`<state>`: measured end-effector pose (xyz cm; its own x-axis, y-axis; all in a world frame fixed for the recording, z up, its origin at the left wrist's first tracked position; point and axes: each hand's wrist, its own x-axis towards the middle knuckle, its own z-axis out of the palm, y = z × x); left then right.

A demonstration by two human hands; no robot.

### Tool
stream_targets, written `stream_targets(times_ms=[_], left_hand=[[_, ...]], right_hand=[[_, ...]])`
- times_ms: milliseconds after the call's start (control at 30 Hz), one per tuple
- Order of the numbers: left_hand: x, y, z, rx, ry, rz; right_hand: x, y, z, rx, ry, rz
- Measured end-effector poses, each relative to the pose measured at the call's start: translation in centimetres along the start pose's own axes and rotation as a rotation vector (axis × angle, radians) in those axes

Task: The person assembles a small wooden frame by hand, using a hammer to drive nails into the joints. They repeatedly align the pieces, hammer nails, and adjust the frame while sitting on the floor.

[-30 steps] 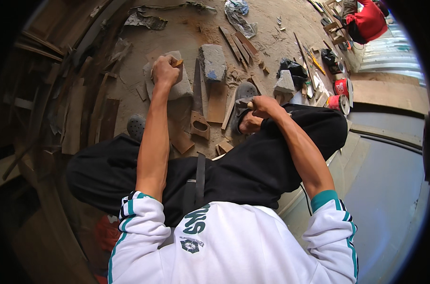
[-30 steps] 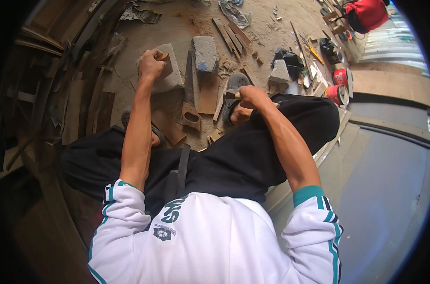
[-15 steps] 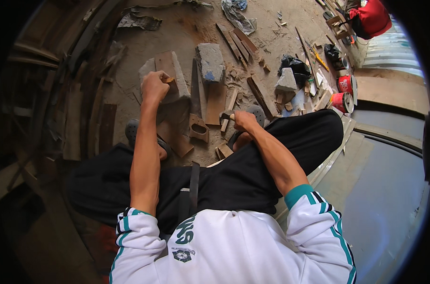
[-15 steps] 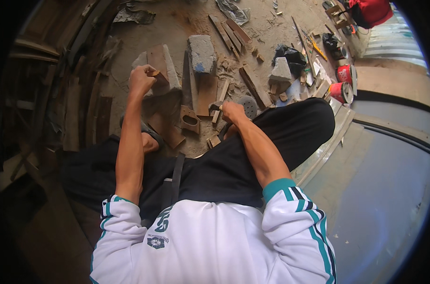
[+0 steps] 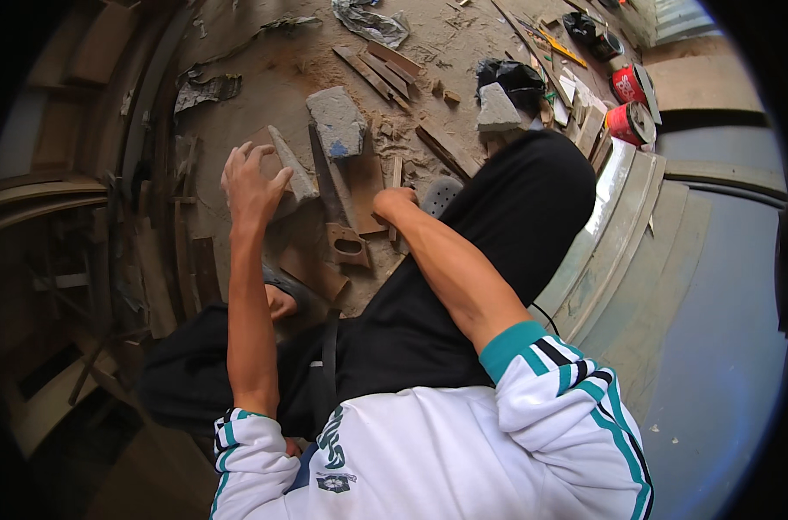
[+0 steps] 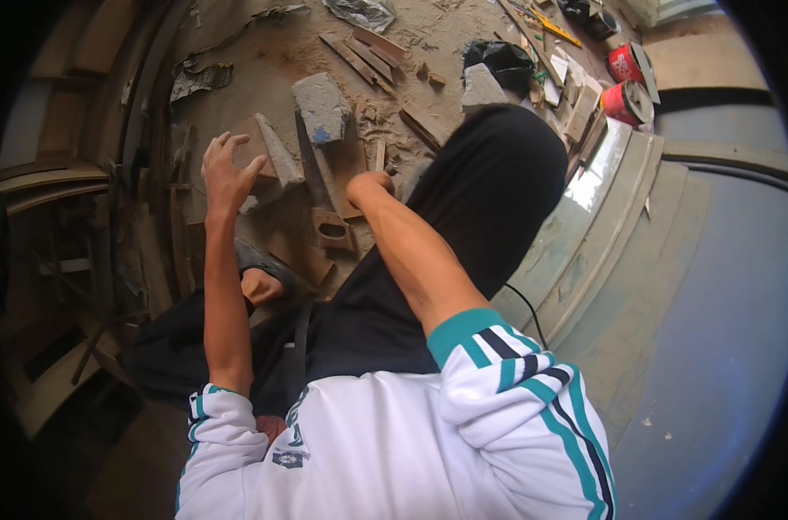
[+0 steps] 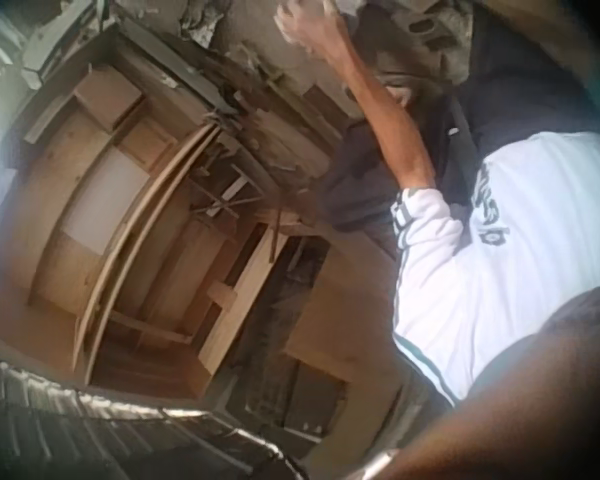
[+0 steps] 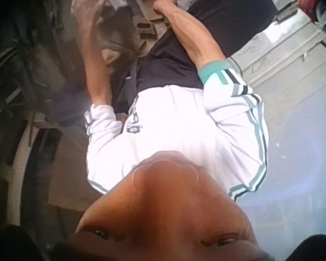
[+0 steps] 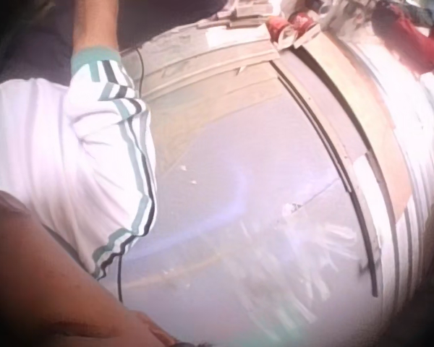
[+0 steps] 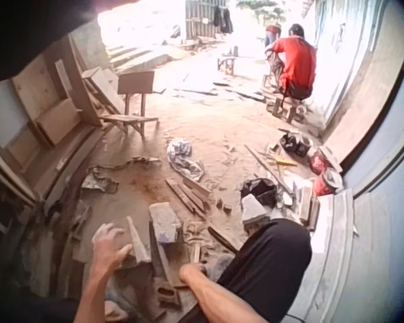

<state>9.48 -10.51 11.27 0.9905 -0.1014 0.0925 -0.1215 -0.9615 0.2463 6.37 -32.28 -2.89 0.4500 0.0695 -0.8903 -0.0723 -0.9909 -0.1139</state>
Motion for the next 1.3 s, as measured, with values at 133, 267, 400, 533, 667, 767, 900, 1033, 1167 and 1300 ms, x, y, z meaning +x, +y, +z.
stream_targets(times_ms=[133,267,400,533,667,767,900,1033,1167,1300], left_hand=[[1.0,3.2,-1.0,-0.135,0.002,0.092],[1.5,6.6,-0.9,-0.204,0.004,0.147],[2.3,8.9,0.4,-0.389,0.054,0.167],[4.1,11.8,1.7,-0.545,0.002,0.180],[4.9,16.0,0.1,-0.683,-0.063,0.249],[4.1,18.8,-1.7,-0.780,-0.105,0.286],[4.2,19.5,-1.6,-0.768,-0.135,0.314],[5.2,18.1,1.5,-0.761,-0.186,0.297],[6.1,16.7,3.7,-0.760,-0.271,0.237],[4.7,14.3,5.4,-0.708,-0.357,0.217]], right_hand=[[-4.0,-2.1,-1.9,-0.042,0.058,-0.053],[-5.1,-1.5,-0.6,0.132,0.273,-0.038],[-7.3,1.9,1.7,0.269,0.360,-0.008],[-6.9,5.3,5.1,0.349,0.341,0.109],[-7.6,7.1,11.5,0.410,0.537,0.022],[-8.4,5.9,13.0,0.521,0.575,0.080],[-10.0,3.5,12.2,0.522,0.622,0.168],[-9.7,3.7,13.7,0.557,0.700,0.134],[-8.5,4.5,14.6,0.567,0.728,0.085],[-9.0,4.4,14.1,0.576,0.614,0.125]])
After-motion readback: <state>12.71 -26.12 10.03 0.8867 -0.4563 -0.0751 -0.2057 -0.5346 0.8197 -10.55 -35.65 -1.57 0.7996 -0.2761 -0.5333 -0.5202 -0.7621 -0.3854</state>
